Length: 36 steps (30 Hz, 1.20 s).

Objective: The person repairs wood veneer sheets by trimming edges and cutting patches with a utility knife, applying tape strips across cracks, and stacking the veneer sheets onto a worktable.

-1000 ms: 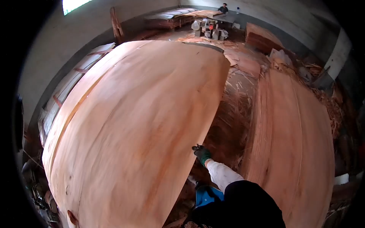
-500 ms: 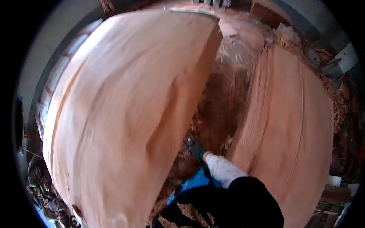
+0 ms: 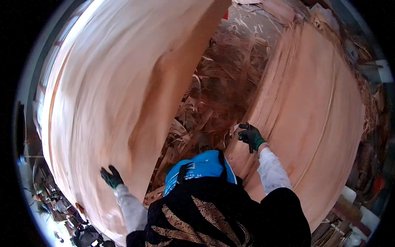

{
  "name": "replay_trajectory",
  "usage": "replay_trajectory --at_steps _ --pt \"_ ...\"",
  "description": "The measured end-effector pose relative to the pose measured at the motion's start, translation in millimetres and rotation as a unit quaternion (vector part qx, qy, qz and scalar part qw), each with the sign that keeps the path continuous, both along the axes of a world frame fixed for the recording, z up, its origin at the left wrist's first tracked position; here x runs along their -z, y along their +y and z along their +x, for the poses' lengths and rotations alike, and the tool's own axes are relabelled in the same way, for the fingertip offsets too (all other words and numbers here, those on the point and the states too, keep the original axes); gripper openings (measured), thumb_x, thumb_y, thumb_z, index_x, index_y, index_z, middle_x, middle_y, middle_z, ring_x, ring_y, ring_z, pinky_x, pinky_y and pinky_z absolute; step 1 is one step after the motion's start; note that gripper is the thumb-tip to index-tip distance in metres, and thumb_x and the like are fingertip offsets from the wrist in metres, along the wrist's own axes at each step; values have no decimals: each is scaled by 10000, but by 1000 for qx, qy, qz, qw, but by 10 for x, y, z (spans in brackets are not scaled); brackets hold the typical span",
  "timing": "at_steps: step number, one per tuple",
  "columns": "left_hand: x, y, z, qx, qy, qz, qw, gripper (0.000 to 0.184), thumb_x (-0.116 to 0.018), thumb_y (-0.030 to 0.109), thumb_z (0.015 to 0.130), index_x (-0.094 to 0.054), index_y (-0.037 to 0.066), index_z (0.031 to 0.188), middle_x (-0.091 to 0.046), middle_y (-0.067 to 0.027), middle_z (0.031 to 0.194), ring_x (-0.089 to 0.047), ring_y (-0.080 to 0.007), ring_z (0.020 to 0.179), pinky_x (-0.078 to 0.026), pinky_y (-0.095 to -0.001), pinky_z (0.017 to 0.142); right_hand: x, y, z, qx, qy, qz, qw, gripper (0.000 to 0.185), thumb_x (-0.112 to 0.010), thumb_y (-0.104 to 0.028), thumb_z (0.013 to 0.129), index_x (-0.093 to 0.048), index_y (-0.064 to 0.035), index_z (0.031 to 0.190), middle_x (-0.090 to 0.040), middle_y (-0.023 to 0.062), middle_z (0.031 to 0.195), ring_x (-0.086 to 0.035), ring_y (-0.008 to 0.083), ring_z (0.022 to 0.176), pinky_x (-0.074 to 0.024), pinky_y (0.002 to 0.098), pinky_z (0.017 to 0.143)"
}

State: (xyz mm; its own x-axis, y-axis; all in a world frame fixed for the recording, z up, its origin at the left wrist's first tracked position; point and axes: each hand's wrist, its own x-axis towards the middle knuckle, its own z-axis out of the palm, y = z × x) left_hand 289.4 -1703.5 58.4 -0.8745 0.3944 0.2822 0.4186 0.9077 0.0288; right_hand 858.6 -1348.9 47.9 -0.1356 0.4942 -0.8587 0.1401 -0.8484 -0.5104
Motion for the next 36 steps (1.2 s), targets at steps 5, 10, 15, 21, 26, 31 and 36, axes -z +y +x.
replay_trajectory --at_steps 5,10,15,21,26,31,36 --pt "119 1455 -619 117 -4 34 993 645 -454 492 924 -437 6 1348 -380 -262 1405 -331 -384 1328 -244 -450 1116 81 -28 114 -19 42 25 999 432 -590 -145 824 -550 -53 1244 -666 75 917 -621 135 669 -405 212 549" --pt "182 2076 -691 60 -115 31 991 756 -448 569 889 -371 9 1390 -304 -252 1455 -258 -403 1359 -198 -465 1132 -50 -10 67 -94 11 23 995 373 -580 -197 866 -577 -76 1218 -672 17 908 -615 115 683 -382 221 519" --pt "855 1783 -937 36 -96 5 995 750 -462 520 894 -352 -29 1393 -307 -233 1463 -214 -373 1385 -94 -435 1157 -136 247 -93 -145 20 18 989 412 -564 -217 851 -568 -103 1247 -671 4 973 -621 90 741 -406 208 577" --pt "994 1564 -999 102 30 -125 986 615 -451 390 950 -357 -25 1394 -320 -204 1466 -231 -338 1388 -121 -427 1159 -21 1349 -736 -326 -19 144 934 375 -628 -194 855 -599 -75 1209 -650 49 1066 -610 130 848 -488 231 695" --pt "230 1949 -884 -39 -118 -75 989 523 -462 395 951 -483 37 1333 -395 -219 1414 -360 -345 1326 -262 -425 1113 133 2101 -584 -369 -54 266 889 391 -626 -179 852 -586 -36 1213 -648 67 1072 -611 125 822 -511 274 703" --pt "-229 4514 -809 85 68 9 994 464 -491 366 951 -535 35 1273 -473 -226 1345 -438 -373 1261 -341 -456 1066 380 2761 -33 -170 -38 178 968 374 -641 -153 836 -592 -9 1178 -654 71 1036 -616 133 747 -517 272 653" --pt "-161 7588 -559 262 123 61 955 496 -472 387 951 -486 73 1335 -444 -170 1394 -373 -337 1317 -270 -431 1103 362 3609 332 -62 -81 80 992 388 -690 -220 775 -649 -50 1122 -667 129 1019 -650 182 821 -518 308 732"
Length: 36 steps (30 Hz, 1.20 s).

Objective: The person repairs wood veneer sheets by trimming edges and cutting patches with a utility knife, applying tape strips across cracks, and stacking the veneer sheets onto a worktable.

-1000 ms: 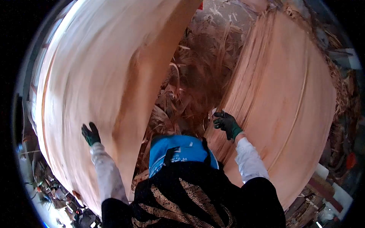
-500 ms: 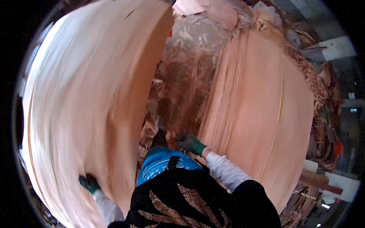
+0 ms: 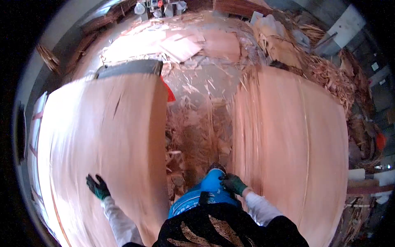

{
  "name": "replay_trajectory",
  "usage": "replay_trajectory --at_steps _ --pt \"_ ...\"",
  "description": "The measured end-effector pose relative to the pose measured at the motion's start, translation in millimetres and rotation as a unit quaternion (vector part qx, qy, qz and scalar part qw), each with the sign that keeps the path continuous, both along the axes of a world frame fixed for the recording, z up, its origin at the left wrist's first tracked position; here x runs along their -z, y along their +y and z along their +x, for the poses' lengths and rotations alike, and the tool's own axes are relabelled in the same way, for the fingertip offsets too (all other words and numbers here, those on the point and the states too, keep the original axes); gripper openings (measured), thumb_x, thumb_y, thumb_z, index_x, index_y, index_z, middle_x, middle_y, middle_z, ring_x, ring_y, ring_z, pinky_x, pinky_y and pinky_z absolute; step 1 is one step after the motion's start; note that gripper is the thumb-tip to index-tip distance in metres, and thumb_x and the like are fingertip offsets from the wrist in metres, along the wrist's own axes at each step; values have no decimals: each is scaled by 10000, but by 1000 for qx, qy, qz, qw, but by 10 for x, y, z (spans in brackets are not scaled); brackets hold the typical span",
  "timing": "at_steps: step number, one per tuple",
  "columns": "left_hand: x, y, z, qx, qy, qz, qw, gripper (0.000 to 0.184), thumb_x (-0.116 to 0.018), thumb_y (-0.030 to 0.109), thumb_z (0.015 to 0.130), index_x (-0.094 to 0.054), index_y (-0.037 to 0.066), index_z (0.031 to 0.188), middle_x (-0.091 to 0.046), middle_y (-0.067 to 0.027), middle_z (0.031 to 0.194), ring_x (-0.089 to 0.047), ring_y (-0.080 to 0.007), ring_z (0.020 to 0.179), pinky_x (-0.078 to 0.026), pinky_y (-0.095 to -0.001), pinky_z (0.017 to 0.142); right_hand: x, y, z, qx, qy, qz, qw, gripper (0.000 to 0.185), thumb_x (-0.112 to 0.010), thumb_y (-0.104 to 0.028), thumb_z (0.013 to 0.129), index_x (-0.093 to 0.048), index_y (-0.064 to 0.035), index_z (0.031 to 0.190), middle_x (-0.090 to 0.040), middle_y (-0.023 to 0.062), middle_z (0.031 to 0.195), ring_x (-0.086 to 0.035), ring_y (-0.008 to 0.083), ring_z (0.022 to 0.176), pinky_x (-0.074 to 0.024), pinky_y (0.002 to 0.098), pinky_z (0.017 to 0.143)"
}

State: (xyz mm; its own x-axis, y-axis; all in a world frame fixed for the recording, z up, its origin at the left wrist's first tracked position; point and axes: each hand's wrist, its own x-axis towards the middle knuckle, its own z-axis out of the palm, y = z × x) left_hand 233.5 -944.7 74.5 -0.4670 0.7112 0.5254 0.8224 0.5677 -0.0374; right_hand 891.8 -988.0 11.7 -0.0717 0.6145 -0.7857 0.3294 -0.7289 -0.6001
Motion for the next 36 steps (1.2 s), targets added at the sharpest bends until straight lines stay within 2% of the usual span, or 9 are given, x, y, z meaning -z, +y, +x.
replay_trajectory --at_steps 3,4,6,14,19,23,28,32,36 --pt "-14 1382 536 -48 -83 -39 995 622 -428 505 932 -382 113 1413 -358 -161 1460 -321 -346 1351 -235 -483 1098 -67 661 462 106 136 47 984 369 -667 -134 812 -603 12 1145 -672 85 941 -618 135 709 -501 251 622" --pt "7 1734 654 -68 -111 -57 990 637 -415 521 930 -379 110 1414 -349 -163 1465 -303 -352 1359 -220 -484 1104 -82 947 667 6 73 105 992 380 -666 -126 802 -601 5 1153 -677 80 916 -616 131 668 -468 237 563" --pt "153 2269 894 -81 -149 -80 982 697 -392 562 920 -376 63 1406 -343 -192 1460 -307 -381 1350 -227 -507 1096 -217 1426 1056 144 63 18 987 412 -659 -132 786 -588 -18 1175 -680 63 867 -631 146 631 -406 233 488" --pt "337 2648 1522 -185 -169 -90 964 757 -405 533 910 -230 40 1456 -224 -214 1506 -169 -369 1406 -121 -478 1139 -452 3397 1832 203 0 -36 979 335 -597 -101 813 -559 -33 1139 -619 80 788 -575 177 541 -391 276 439" --pt "314 2644 1840 -174 -156 -84 969 739 -474 449 903 -214 40 1461 -210 -206 1513 -162 -355 1412 -112 -464 1145 -494 5085 805 57 98 57 992 395 -602 -76 859 -508 8 1233 -649 101 1028 -601 186 711 -501 280 585" --pt "285 2693 1946 -178 -166 -102 965 739 -498 384 893 -198 18 1461 -182 -199 1524 -127 -344 1423 -82 -454 1152 -593 6245 -326 -33 242 107 964 342 -589 -123 874 -562 -2 1193 -665 57 943 -604 110 745 -457 212 597" --pt "103 2782 1976 -186 -207 -134 951 780 -584 330 847 -211 20 1457 -221 -214 1504 -178 -361 1404 -147 -452 1147 -913 7364 -1462 -273 146 208 928 301 -588 -154 875 -611 -22 1145 -675 47 970 -610 107 749 -450 211 610" --pt "-27 2715 1847 -160 -231 -138 950 732 -635 317 817 -324 28 1413 -316 -220 1458 -270 -380 1363 -226 -452 1124 -949 8081 -2287 -225 284 70 929 306 -573 -159 872 -613 -27 1145 -671 48 946 -609 107 731 -448 221 591" --pt "-388 3017 1752 -213 -298 -79 927 507 -678 188 814 -508 29 1264 -423 -205 1396 -423 -354 1275 -370 -431 1041 -700 8766 -3075 -225 267 10 937 298 -570 -97 846 -621 -35 1133 -662 56 921 -605 135 675 -470 258 558"
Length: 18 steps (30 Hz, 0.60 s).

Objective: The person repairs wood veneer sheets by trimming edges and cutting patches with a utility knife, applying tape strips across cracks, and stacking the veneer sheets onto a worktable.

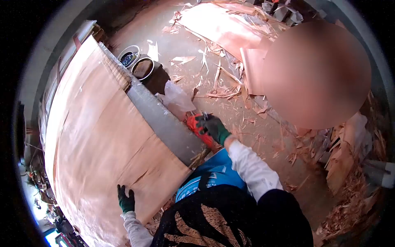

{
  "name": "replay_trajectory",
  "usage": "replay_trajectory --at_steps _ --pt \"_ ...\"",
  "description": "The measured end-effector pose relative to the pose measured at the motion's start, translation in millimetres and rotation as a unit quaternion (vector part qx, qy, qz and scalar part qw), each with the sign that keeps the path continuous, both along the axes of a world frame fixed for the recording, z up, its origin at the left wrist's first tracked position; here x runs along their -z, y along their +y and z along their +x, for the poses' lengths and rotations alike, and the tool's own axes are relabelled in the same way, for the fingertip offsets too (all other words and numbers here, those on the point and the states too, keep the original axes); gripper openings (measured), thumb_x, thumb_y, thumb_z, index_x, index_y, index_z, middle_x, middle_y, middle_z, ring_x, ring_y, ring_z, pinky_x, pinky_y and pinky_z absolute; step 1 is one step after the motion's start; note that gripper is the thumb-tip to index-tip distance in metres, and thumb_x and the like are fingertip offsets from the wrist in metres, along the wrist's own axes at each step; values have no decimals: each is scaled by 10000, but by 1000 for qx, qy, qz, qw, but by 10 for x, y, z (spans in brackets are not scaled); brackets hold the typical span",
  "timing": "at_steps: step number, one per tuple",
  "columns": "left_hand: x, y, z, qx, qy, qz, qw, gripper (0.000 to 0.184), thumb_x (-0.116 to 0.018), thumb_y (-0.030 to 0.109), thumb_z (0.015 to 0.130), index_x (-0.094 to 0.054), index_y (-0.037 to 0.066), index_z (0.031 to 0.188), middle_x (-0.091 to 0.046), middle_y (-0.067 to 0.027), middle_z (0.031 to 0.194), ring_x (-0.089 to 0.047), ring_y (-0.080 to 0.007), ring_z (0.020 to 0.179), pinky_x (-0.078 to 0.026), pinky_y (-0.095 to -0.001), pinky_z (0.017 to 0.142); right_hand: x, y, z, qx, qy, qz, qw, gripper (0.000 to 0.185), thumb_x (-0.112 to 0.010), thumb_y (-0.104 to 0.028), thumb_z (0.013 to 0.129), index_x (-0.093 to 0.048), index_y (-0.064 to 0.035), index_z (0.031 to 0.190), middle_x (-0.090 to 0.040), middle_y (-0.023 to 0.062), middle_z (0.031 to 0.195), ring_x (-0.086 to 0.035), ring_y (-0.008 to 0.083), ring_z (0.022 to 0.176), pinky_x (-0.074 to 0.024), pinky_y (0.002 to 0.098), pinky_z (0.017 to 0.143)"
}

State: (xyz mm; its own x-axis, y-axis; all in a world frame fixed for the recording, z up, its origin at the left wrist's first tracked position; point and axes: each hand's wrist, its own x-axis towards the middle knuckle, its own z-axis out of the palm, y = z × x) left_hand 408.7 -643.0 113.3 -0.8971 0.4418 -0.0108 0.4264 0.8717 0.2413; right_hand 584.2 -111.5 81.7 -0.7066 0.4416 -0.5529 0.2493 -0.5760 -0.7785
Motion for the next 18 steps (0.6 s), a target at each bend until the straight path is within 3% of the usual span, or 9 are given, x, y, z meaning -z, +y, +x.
replay_trajectory --at_steps 2,4,6,8,9,10,13,14,18 --pt "28 138 56 -38 57 119 990 379 -620 120 876 -546 29 1236 -530 -171 1299 -565 -292 1127 -501 -363 879 566 441 -305 56 54 -51 996 304 -538 -50 832 -619 -33 1125 -656 61 894 -586 148 580 -462 264 515" --pt "-191 422 201 -277 -167 209 923 387 -587 129 897 -530 45 1270 -608 -154 1139 -632 -238 982 -564 -324 674 427 848 -655 60 -7 -11 998 289 -522 -33 821 -646 -47 1082 -665 54 858 -598 158 576 -455 260 503" --pt "-306 672 509 -313 -193 298 881 415 -535 162 921 -485 60 1320 -632 -156 978 -661 -210 799 -553 -295 507 800 1246 -1018 79 -48 -17 996 257 -535 -38 823 -656 -30 1050 -669 68 849 -591 149 582 -457 252 526" --pt "-449 913 701 -448 -316 255 797 473 -454 221 945 -384 80 1392 -645 -195 821 -632 -255 552 -501 -329 379 1279 1572 -1285 47 -84 -7 995 230 -544 -35 820 -665 -18 1015 -672 78 837 -591 152 588 -462 255 539" --pt "-495 1137 765 -444 -337 207 804 461 -435 283 951 -429 105 1376 -629 -187 718 -566 -281 399 -470 -357 344 1495 1697 -1375 5 -100 8 995 218 -547 -28 816 -671 -15 996 -673 81 830 -595 158 592 -466 262 540" --pt "-566 1385 896 -531 -348 153 758 458 -415 305 959 -433 105 1371 -633 -166 703 -578 -264 418 -466 -366 341 1733 1820 -1472 -38 -114 22 992 207 -550 -22 812 -676 -11 976 -674 84 822 -598 165 595 -470 269 542" --pt "-532 1535 1248 -395 -436 69 805 503 -526 319 926 -446 27 1328 -656 -167 805 -630 -251 528 -505 -335 435 2759 1920 -1682 -195 -80 250 945 211 -538 12 789 -696 -35 922 -680 86 814 -617 169 627 -479 283 534" --pt "-794 2255 1182 -478 -451 103 747 471 -488 364 955 -477 60 1315 -650 -157 667 -601 -231 449 -481 -320 394 2788 1911 -1775 -173 -105 180 963 221 -538 17 784 -698 -42 924 -685 83 819 -621 164 633 -490 294 544" --pt "-1079 3444 963 -462 -509 94 720 460 -521 323 950 -481 27 1300 -660 -147 702 -620 -221 493 -497 -305 429 2475 1982 -2024 -181 -151 -2 972 202 -583 -12 778 -701 -57 935 -701 86 848 -646 158 673 -520 322 594"
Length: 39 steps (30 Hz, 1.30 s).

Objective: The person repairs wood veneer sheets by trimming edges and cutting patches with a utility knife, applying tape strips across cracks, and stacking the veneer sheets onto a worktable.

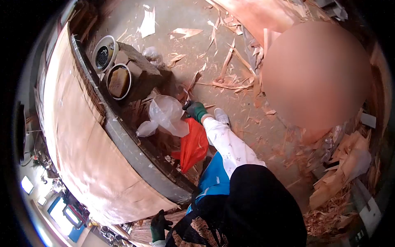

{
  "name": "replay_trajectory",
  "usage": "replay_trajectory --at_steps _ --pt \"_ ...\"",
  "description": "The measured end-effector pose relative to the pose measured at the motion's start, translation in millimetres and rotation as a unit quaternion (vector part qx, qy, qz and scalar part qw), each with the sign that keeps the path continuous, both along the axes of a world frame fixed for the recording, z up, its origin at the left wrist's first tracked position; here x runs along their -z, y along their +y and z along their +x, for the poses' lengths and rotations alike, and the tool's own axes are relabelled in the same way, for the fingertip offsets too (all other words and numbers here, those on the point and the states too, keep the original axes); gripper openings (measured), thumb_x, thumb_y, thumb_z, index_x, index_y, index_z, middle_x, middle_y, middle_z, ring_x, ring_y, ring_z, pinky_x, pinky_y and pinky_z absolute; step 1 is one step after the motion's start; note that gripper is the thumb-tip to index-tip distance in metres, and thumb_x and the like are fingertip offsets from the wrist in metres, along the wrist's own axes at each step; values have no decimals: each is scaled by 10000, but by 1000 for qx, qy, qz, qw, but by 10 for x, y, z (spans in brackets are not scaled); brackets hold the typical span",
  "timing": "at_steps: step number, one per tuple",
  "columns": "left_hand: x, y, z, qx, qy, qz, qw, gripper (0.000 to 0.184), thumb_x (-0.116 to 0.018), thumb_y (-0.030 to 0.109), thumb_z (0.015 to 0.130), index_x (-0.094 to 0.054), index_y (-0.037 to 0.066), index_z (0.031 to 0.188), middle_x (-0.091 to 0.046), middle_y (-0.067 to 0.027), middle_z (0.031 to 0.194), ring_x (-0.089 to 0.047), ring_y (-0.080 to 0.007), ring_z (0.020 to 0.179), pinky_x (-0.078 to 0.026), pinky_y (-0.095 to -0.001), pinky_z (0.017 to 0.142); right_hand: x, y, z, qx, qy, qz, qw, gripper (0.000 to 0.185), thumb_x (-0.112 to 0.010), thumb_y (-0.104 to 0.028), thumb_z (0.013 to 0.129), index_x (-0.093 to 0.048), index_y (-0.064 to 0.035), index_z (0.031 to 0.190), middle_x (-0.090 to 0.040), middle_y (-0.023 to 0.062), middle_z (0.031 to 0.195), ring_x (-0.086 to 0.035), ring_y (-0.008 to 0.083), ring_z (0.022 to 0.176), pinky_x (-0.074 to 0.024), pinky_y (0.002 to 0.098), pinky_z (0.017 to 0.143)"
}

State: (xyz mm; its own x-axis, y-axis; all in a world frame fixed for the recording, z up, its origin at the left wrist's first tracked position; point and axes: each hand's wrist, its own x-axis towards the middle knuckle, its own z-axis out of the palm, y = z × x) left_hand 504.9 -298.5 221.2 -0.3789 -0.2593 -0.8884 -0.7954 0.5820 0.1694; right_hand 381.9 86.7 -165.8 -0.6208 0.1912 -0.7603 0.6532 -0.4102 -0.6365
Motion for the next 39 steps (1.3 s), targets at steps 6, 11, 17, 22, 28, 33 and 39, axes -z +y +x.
replay_trajectory --at_steps 6,11,17,22,28,33,39 --pt "-5 777 -2 -57 -17 20 998 455 -531 287 953 -464 11 1308 -671 -157 759 -634 -221 539 -534 -340 494 -33 -20 -3 -436 70 262 858 418 -546 21 723 -706 -215 1028 -620 95 1174 -613 299 1035 -497 381 868" --pt "152 1041 134 -72 -58 19 996 409 -499 236 969 -461 18 1313 -673 -178 833 -650 -225 607 -547 -333 566 423 -183 56 -473 148 301 815 450 -609 -36 716 -670 -232 1116 -469 116 1365 -571 303 1093 -476 403 906" --pt "587 1729 -158 -3 21 75 997 383 -519 200 954 -505 -33 1258 -667 -144 942 -659 -204 797 -534 -311 725 838 -371 -69 -535 148 282 782 413 -626 -45 710 -639 -140 1111 -611 133 1108 -618 329 958 -505 422 803" --pt "1197 2308 -527 56 31 166 984 384 -497 241 963 -544 -41 1219 -657 -87 936 -622 -139 770 -494 -254 745 258 169 799 -492 214 126 835 351 -533 -61 792 -594 -64 1137 -602 176 1065 -596 354 944 -488 405 765" --pt "2688 2455 -466 -253 -14 276 927 368 -572 378 914 -558 136 1192 -578 -83 1196 -590 -230 1000 -479 -361 811 -1188 1006 1791 -487 193 88 848 346 -572 -88 810 -608 -86 1154 -595 176 1134 -576 347 1039 -472 396 882" --pt "2644 2592 -627 -455 86 352 813 390 -573 340 909 -530 97 1210 -599 -126 1030 -601 -222 875 -506 -343 652 -1601 1237 2433 -452 155 74 875 221 -590 -144 853 -658 -91 1056 -601 157 1152 -569 330 1076 -455 371 931" --pt "1423 2351 -363 -61 17 276 959 399 -503 285 944 -511 64 1277 -642 -88 686 -528 -136 436 -430 -259 418 -2195 1186 1654 -216 127 74 965 355 -662 -53 724 -634 -54 1078 -613 169 1118 -569 268 1117 -448 355 938"
